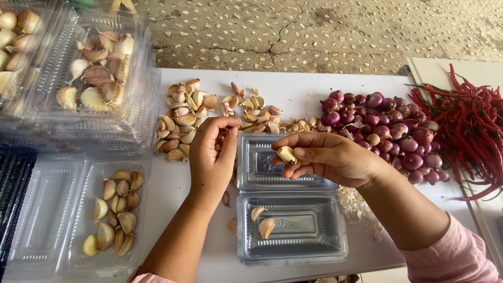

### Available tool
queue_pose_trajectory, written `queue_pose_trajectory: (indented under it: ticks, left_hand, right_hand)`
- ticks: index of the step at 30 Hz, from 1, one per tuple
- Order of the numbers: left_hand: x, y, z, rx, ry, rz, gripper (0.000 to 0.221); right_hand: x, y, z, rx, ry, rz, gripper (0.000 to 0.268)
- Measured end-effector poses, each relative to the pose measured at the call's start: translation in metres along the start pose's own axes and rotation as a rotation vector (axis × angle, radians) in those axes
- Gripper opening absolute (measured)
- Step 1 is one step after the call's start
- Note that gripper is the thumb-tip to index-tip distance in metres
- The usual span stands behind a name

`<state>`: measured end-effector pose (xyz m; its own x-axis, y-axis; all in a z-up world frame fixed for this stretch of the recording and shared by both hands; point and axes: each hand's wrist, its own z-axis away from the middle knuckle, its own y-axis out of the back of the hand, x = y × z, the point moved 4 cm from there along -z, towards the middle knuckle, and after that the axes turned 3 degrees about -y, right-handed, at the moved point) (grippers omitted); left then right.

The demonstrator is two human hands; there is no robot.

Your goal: The person packs garlic cloves into small plastic containers by hand, picking individual cloves from a pile and placing them into the open containers before setting the containers aside.

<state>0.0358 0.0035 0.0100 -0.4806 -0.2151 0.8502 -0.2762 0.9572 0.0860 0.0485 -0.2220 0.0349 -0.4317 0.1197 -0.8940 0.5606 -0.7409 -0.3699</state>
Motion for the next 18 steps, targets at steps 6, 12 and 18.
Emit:
queue_pose_trajectory:
  ticks: [6,12,18]
  left_hand:
    - [0.001,0.000,0.000,-0.003,-0.003,-0.021,0.010]
    - [0.005,0.003,-0.003,0.006,-0.058,-0.049,0.010]
    - [0.010,-0.001,0.001,-0.081,-0.042,-0.159,0.011]
  right_hand:
    - [0.002,0.004,0.007,0.011,0.001,0.012,0.036]
    - [-0.027,0.026,0.046,0.246,0.247,0.549,0.035]
    - [-0.033,0.050,0.094,0.563,0.109,1.295,0.032]
